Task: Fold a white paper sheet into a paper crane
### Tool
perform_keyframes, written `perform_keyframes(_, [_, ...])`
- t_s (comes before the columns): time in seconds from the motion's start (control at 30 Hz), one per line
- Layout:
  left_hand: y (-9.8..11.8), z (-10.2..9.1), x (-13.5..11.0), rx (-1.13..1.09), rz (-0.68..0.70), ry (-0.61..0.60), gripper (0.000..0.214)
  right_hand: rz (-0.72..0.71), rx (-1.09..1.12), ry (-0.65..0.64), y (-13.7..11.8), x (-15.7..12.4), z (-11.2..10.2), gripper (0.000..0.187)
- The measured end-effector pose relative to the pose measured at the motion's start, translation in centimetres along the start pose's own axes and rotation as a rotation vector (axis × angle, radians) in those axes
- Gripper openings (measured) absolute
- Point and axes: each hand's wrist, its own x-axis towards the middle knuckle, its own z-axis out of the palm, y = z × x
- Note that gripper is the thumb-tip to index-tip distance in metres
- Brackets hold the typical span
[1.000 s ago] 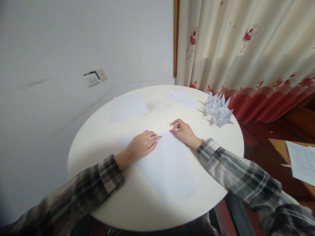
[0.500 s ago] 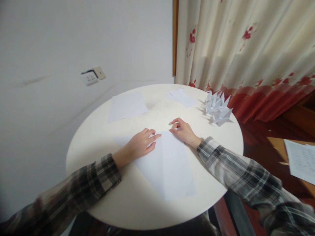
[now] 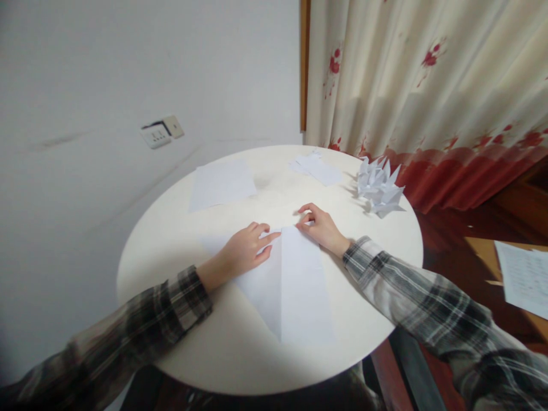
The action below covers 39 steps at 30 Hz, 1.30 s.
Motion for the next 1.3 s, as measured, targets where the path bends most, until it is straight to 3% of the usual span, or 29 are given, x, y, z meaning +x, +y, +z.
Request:
perform_keyframes(0.37, [-0.2,0.6,-0.4,-0.022,0.069,0.086,0.025,0.072,-0.119,0.070,-0.9,-0.4,-0.2,0.042])
perform_keyframes(0.57, [-0.2,0.5,-0.4,-0.044,0.053,0.080,0.027,0.047,-0.221,0.033,-1.0,-1.1,-0.3,0.039])
perform_keyframes(0.9, [-0.2,0.6,-0.4,-0.044,0.043,0.075,0.028,0.079,-0.056,0.007,-0.6,-1.2,-0.2,0.035])
perform_keyframes(1.3, [0.0,0.4,-0.4,-0.014,0.026,0.055,0.028,0.081,-0.069,0.012,-0.8,-1.3,-0.3,0.036])
